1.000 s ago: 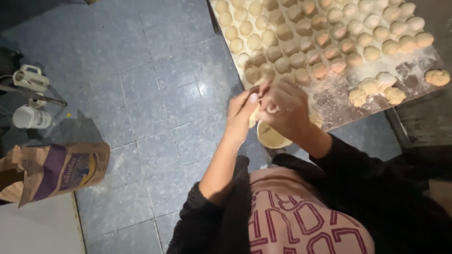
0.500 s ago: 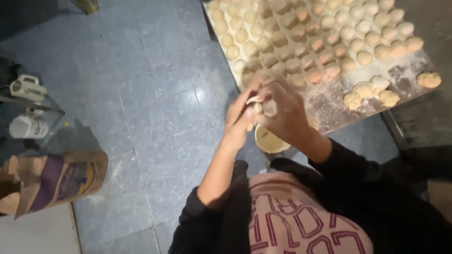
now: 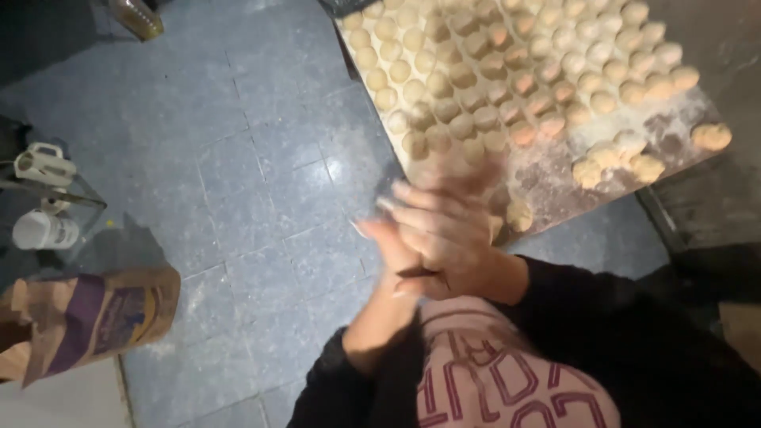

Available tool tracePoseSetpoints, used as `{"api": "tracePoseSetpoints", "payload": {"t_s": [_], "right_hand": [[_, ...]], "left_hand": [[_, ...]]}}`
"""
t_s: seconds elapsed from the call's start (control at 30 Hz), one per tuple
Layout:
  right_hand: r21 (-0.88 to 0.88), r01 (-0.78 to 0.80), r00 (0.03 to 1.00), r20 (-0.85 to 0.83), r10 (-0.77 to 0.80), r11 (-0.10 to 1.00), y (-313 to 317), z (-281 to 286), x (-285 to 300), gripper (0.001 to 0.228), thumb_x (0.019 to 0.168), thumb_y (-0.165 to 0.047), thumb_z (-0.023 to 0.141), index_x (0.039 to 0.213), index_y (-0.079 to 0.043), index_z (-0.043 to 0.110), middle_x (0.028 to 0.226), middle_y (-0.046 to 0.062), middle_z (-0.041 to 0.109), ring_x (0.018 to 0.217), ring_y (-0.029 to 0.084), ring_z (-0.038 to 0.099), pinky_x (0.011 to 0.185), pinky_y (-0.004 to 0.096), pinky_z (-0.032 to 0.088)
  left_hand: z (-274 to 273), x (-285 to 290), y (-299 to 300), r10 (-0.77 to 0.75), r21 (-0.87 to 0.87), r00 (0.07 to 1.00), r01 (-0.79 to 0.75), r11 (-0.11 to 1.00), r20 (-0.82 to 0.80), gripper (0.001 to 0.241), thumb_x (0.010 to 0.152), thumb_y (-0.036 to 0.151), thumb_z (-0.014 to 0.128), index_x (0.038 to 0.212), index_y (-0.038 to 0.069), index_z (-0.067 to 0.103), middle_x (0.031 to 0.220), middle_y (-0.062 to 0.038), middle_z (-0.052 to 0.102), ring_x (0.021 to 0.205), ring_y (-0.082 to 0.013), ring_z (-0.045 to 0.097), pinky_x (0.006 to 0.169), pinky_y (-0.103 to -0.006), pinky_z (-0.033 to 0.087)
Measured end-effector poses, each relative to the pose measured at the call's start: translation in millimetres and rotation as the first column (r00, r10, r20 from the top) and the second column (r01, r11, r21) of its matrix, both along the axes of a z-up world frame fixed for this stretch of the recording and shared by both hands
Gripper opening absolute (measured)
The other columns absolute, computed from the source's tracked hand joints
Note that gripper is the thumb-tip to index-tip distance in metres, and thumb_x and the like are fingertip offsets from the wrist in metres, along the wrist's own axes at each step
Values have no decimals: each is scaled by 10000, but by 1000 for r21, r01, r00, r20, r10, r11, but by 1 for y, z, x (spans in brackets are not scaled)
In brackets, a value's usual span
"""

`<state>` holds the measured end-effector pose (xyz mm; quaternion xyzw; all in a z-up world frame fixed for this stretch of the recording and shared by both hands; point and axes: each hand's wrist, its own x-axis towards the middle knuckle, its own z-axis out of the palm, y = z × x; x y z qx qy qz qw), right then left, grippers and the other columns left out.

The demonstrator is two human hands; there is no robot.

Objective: Shaping dough into small balls and placing them on a floured wooden board.

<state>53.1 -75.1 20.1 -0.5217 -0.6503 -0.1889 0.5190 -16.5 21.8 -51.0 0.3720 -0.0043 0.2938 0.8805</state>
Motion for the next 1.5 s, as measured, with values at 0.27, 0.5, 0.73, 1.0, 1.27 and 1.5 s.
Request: {"api": "tracePoseSetpoints", "payload": {"t_s": [0.27,0.5,0.73,1.0,1.27,1.5], "right_hand": [[44,-150,969,207,138,988,-5,-24,11,715,1032,-646,341,1001,-85,783,1086,101,786,1154,278,688,1170,496,339],[48,-176,940,305,153,983,-15,-22,18,488,1040,-494,525,1079,-60,745,1136,112,757,1091,258,732,1045,387,543],[82,-234,930,309,199,969,-11,-21,15,418,1071,-420,584,1207,-35,674,1191,119,732,1118,238,724,1030,374,571],[6,-112,927,360,102,994,-23,-26,33,324,1017,-360,736,1189,-88,704,1199,43,738,1185,181,694,1108,337,522],[-26,-80,945,316,84,996,-32,-37,27,364,987,-419,706,1083,-69,735,1131,67,760,1149,201,701,1089,355,537],[415,-197,976,173,135,888,6,-36,5,332,1009,-419,734,1106,-102,710,1099,48,759,1121,139,700,1069,336,542]], "left_hand": [[47,-5,-34,-287,-158,907,345,925,307,964,917,765,410,1632,177,140,1704,-125,287,1559,-287,363,1246,-451,348],[110,-10,-38,-216,-860,897,434,268,385,1123,855,845,283,1671,91,111,1507,-238,409,1272,-402,473,868,-508,605],[85,-7,-64,-150,-270,277,961,64,949,899,1046,629,425,1692,89,108,1096,-249,712,849,-293,769,690,-425,681],[68,14,-48,-384,-375,357,927,30,852,811,933,376,657,1589,-17,385,853,-120,736,671,-218,733,483,-334,609],[92,6,-35,-307,-751,805,589,299,509,974,874,621,527,1595,-2,328,1300,-232,511,1154,-327,513,857,-476,513],[29,24,-35,-414,196,910,411,891,-28,1021,987,869,214,1708,146,184,1746,-183,146,1654,-294,134,1379,-436,129]]}}
